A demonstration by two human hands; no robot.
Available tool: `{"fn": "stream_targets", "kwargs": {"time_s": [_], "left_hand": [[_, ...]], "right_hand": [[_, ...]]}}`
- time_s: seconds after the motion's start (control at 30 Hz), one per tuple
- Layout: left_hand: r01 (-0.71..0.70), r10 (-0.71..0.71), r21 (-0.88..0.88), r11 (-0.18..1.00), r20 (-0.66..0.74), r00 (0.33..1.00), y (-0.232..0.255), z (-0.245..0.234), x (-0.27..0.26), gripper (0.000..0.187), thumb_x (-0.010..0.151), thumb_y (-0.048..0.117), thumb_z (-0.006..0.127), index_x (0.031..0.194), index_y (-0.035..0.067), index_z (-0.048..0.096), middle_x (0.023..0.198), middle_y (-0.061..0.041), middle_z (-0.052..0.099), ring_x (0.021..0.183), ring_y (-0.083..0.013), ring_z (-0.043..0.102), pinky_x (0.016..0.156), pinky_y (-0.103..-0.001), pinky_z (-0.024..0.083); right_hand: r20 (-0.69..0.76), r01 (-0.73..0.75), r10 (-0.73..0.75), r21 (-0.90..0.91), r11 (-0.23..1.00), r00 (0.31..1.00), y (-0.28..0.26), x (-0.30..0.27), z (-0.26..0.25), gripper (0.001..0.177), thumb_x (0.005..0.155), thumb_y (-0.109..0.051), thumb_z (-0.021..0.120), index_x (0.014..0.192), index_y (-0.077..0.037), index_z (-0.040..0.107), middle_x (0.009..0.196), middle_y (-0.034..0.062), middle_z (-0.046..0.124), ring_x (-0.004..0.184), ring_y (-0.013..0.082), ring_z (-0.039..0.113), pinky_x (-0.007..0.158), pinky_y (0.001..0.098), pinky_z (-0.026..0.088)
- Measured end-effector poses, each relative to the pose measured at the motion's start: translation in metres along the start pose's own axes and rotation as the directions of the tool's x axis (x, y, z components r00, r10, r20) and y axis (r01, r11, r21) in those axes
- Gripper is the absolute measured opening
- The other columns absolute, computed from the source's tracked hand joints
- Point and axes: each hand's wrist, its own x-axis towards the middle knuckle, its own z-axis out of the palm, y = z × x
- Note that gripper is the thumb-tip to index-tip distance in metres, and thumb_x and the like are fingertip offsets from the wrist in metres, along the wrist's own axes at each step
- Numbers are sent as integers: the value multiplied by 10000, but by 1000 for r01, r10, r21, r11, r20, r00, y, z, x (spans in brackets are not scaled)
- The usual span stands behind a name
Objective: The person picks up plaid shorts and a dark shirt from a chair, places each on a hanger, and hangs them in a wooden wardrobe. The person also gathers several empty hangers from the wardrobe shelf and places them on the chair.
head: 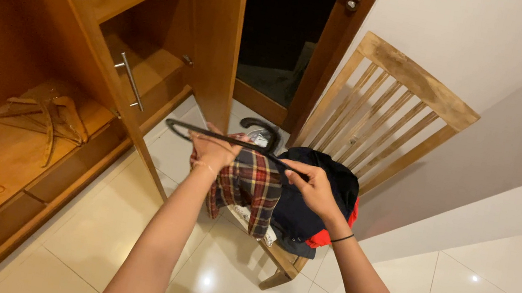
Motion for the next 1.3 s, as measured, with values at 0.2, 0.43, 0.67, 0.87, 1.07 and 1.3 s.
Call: {"fn": "stream_targets", "kwargs": {"time_s": [0.2, 0.43, 0.67, 0.87, 1.07, 1.3], "left_hand": [[113, -89, -95, 989, 224, 970, -26, 41, 57, 677, 877, 527, 234, 1298, 135, 592, 1320, -103, 609, 1309, -287, 491, 1099, -555, 258], [-559, 430, -329, 761, -389, 815, -47, 81, 72, 242, 985, 413, 382, 1131, 346, 562, 1024, 36, 638, 1060, -212, 540, 947, -486, 403], [-361, 410, -222, 906, 246, 878, -23, -9, -16, 785, 860, 783, 234, 1438, 284, 418, 1543, -191, 319, 1474, -330, 186, 1178, -532, 96], [-673, 673, 12, 739, -28, 739, 16, 49, 4, 943, 563, 794, 618, 1324, 250, 503, 1289, -77, 597, 1261, -296, 506, 1087, -588, 183], [-781, 801, 193, 595, -226, 554, 26, 68, -12, 350, 786, 84, 606, 1092, 238, 675, 937, 3, 699, 893, -252, 682, 757, -395, 549], [-773, 861, 387, 502, -304, 407, 8, 38, -40, 972, 639, 215, 856, 1459, 210, 334, 1432, -63, 453, 1407, -232, 319, 1180, -493, 170]], "right_hand": [[-28, -49, 45, -168, 985, 999, -10, 0, 1, 265, 876, -143, 654, 1124, -196, 732, 660, 62, 695, 673, 189, 625, 678, 320, 469], [26, -31, 32, -50, 998, 999, 6, 0, 7, 273, 858, -93, 652, 1102, -175, 744, 626, 64, 674, 660, 150, 609, 681, 287, 483], [23, 60, -59, -27, 998, 998, 11, 6, 8, 289, 870, -59, 639, 1129, -146, 732, 660, 79, 666, 673, 143, 590, 699, 299, 483], [24, 37, -38, 7, 999, 999, 15, 17, 5, 286, 877, -64, 640, 1143, -130, 722, 634, 60, 654, 667, 126, 591, 680, 271, 476], [56, 30, -30, 1, 1000, 998, 24, 31, 0, 285, 875, -68, 636, 1141, -128, 718, 633, 70, 653, 653, 126, 583, 670, 273, 481], [155, -193, 166, 177, 965, 974, 37, 39, -20, 334, 897, -81, 590, 1223, -107, 657, 622, 28, 555, 603, 54, 514, 557, 163, 476]]}}
